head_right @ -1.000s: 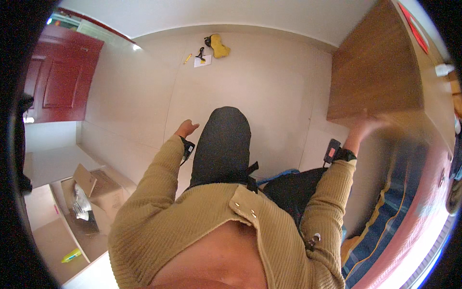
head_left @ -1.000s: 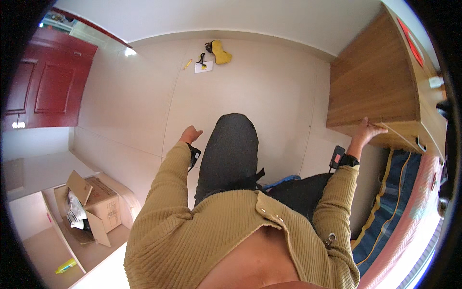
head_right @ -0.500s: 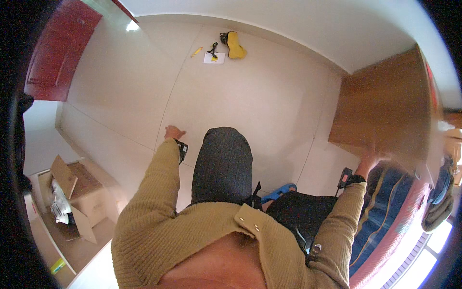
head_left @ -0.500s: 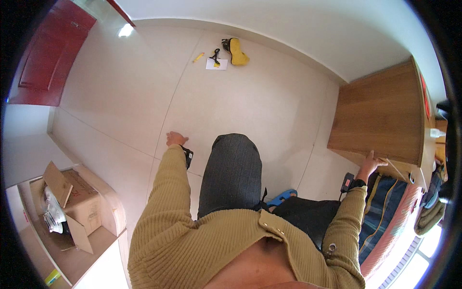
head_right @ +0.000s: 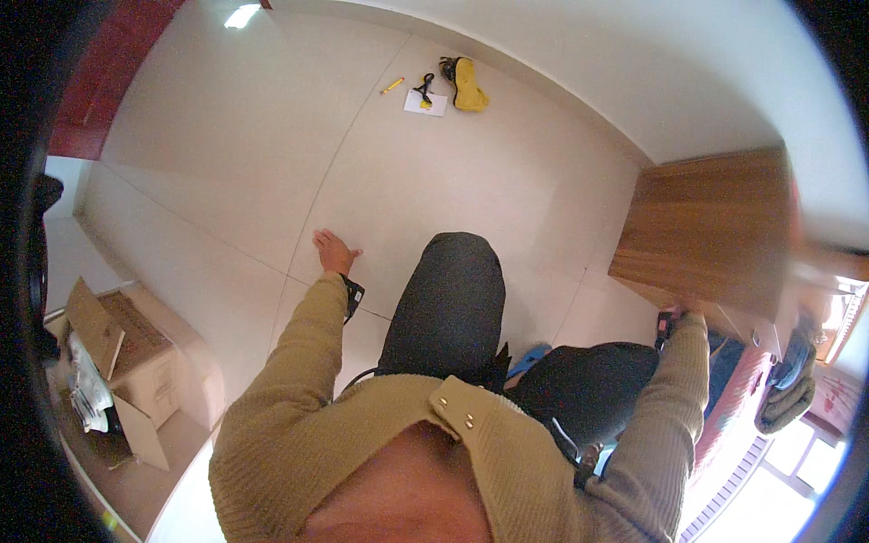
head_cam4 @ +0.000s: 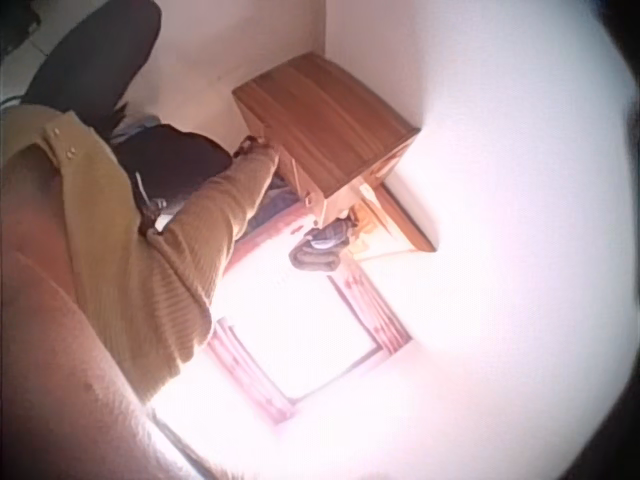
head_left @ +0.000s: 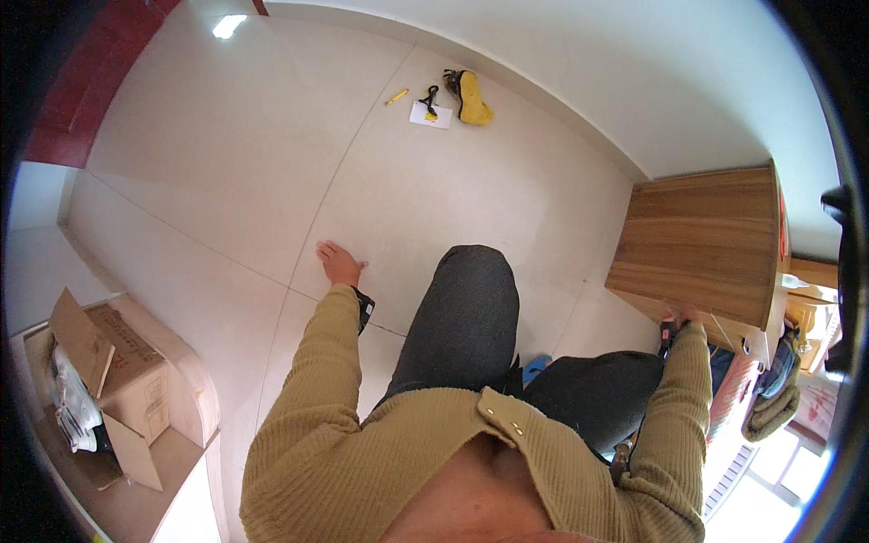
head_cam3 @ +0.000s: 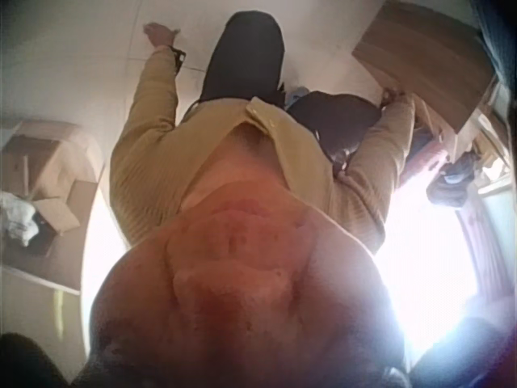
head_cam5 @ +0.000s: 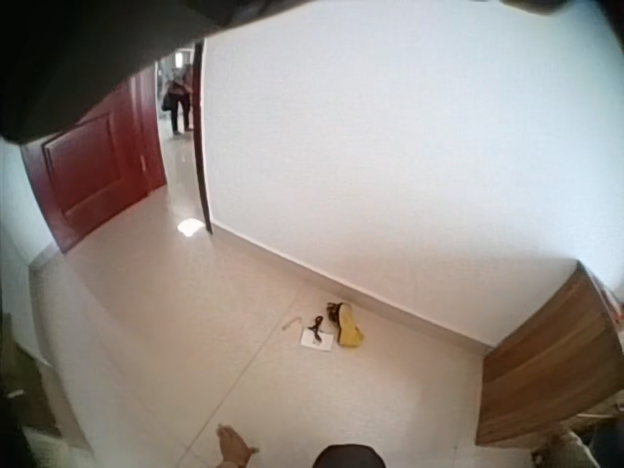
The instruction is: The person wipes a wooden nightstand and the surrounding floor with a yellow cloth, then moves the nightstand to clean underneath it. They handle a red plastic item and a small white box, placing them on the nightstand, and continue wiping the floor before returning the nightstand to its original position.
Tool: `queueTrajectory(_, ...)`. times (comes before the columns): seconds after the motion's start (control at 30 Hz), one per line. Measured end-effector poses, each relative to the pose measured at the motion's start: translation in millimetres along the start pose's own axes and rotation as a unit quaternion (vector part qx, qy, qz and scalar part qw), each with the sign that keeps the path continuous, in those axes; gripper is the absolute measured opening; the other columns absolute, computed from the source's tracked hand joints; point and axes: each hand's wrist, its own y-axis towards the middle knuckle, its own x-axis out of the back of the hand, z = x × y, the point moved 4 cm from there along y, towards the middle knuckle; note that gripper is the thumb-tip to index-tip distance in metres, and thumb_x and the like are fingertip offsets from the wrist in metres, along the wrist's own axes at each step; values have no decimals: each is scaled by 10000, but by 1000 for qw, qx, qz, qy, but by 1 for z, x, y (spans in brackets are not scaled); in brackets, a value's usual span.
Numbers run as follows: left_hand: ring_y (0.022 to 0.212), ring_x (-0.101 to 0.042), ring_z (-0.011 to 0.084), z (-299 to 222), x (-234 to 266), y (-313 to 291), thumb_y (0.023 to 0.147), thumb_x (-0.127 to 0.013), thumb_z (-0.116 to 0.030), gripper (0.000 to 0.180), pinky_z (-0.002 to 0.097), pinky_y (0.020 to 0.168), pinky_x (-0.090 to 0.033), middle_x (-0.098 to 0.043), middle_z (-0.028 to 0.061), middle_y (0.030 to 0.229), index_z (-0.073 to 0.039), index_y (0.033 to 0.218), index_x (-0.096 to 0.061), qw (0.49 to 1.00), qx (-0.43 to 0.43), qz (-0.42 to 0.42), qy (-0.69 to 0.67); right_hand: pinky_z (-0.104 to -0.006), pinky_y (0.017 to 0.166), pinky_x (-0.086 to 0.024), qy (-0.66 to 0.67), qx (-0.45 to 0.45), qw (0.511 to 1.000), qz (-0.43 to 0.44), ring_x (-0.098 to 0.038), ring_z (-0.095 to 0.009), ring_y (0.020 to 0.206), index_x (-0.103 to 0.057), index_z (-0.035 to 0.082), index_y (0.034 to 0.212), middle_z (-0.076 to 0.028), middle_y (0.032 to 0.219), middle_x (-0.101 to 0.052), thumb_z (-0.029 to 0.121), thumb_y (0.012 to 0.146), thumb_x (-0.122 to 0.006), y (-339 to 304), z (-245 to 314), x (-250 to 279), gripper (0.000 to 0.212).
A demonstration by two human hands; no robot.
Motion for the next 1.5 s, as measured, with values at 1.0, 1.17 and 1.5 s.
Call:
queueTrajectory(1.0,1046,-549,243,14,245,-58,791,-644,-188,561,333,874,-437,-534,156,1188,-24,1271,-404,924,-60,56,-372,-379,543,-500,338,526,780,5,-594,-308,561,-566,-107,686,-213,655,-583,505,766,-566,19,646,272,617)
queueTrajectory(1.17,1068,-531,280,-59,214,-102,773,-660,-219,545,338,912,-409,-522,154,1201,-56,1248,-448,922,-70,143,-352,-415,646,-478,303,554,737,-242,-587,-381,736,-614,-75,809,-250,775,-602,536,810,-470,24,694,271,628)
queueTrajectory(1.5,1020,-569,247,-97,153,-103,805,-634,-188,489,333,844,-455,-569,155,1137,-28,1229,-451,876,-54,185,-442,-416,671,-476,73,593,676,-431,-582,-314,782,-658,27,729,-172,810,-608,192,738,-545,24,711,277,200)
